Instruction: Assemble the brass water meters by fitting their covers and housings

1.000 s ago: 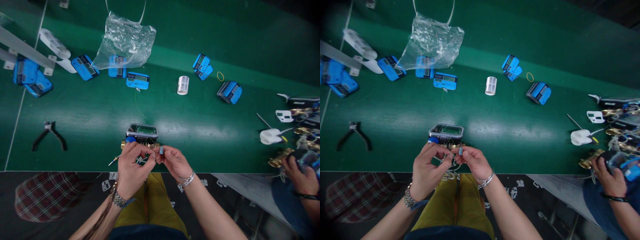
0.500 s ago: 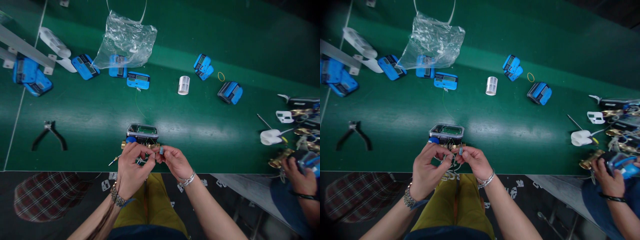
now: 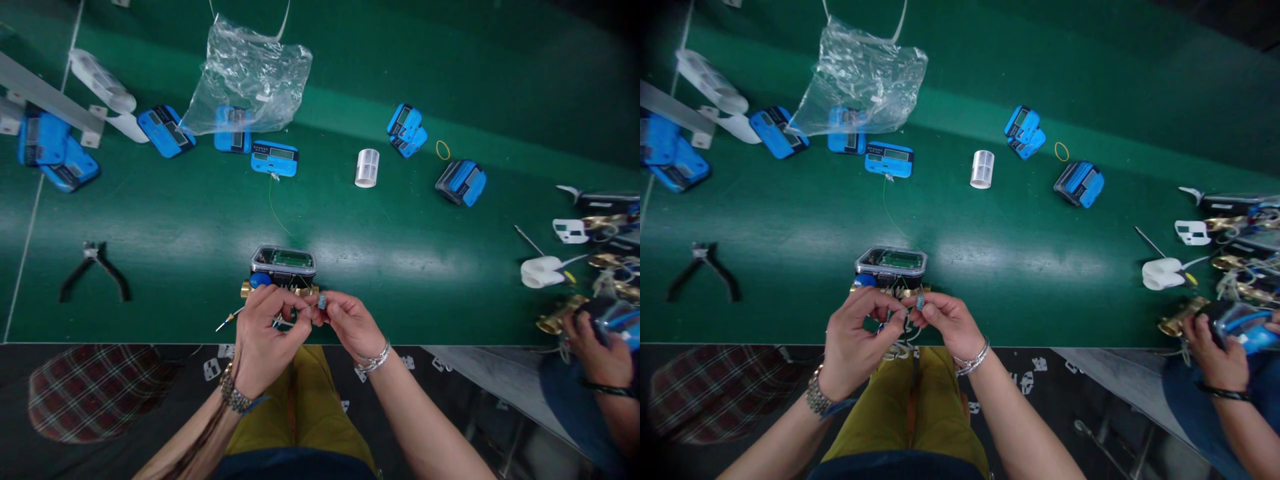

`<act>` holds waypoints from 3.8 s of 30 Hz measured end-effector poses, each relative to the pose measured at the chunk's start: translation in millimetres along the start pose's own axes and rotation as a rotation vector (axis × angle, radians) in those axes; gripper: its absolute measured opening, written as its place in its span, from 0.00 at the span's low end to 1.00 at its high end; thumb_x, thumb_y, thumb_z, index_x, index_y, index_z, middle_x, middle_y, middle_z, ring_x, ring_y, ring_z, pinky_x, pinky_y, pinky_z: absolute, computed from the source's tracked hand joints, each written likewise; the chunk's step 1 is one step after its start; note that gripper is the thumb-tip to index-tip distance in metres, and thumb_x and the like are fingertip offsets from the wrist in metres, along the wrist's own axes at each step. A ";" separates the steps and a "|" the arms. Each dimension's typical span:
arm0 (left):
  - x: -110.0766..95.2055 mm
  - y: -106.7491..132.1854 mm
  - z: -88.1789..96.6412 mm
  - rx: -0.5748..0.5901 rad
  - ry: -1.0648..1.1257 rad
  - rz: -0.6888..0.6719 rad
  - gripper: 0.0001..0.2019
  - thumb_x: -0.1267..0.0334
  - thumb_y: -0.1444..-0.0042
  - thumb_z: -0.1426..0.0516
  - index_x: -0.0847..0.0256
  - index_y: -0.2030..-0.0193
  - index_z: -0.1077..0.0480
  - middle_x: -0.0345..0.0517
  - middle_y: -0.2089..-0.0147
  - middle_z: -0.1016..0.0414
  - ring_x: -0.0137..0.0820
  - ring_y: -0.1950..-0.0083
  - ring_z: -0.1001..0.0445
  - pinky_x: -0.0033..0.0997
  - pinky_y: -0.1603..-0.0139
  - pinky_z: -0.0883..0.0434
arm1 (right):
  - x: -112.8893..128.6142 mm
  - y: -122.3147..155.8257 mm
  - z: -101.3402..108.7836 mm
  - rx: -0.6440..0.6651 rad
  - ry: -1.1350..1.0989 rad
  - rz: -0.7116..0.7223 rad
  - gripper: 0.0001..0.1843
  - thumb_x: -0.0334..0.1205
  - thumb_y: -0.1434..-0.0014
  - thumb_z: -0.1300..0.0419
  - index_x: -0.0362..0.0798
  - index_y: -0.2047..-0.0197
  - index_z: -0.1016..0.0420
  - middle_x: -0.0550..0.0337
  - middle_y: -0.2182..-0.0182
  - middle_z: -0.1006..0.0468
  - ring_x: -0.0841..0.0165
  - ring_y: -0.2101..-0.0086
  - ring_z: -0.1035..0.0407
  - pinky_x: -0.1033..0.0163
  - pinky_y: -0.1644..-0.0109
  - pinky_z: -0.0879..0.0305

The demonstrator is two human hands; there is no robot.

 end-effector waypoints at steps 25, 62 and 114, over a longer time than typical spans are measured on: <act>6.7 0.2 2.3 0.039 0.032 -0.002 0.03 0.68 0.43 0.39 0.58 0.68 0.28 0.38 0.72 0.33 0.30 0.68 0.34 0.34 0.64 0.37 | -1.1 0.4 -0.6 -0.008 0.010 -0.019 0.22 0.57 0.40 0.36 0.49 0.53 0.17 0.59 0.69 0.21 0.72 0.69 0.31 0.65 0.62 0.37; 10.3 -6.2 1.8 0.099 0.042 -0.007 0.03 0.68 0.43 0.40 0.58 0.68 0.27 0.38 0.72 0.33 0.29 0.70 0.35 0.34 0.65 0.37 | 0.0 -1.2 -0.3 0.015 0.008 -0.027 0.22 0.58 0.40 0.36 0.49 0.53 0.18 0.58 0.68 0.21 0.71 0.69 0.30 0.63 0.62 0.34; -1.1 1.6 1.2 0.051 -0.084 -0.089 0.06 0.67 0.41 0.37 0.55 0.57 0.21 0.39 0.58 0.19 0.28 0.56 0.23 0.28 0.53 0.27 | 15.6 -0.2 -1.7 -0.105 0.272 0.018 0.15 0.52 0.41 0.34 0.49 0.60 0.17 0.61 0.69 0.22 0.72 0.67 0.32 0.63 0.60 0.37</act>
Point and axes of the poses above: each hand's wrist, its own y-axis away from the middle knuckle, its own z-axis out of the back of the hand, x = y × z, the point moved 6 cm from there along -y, towards the middle knuckle
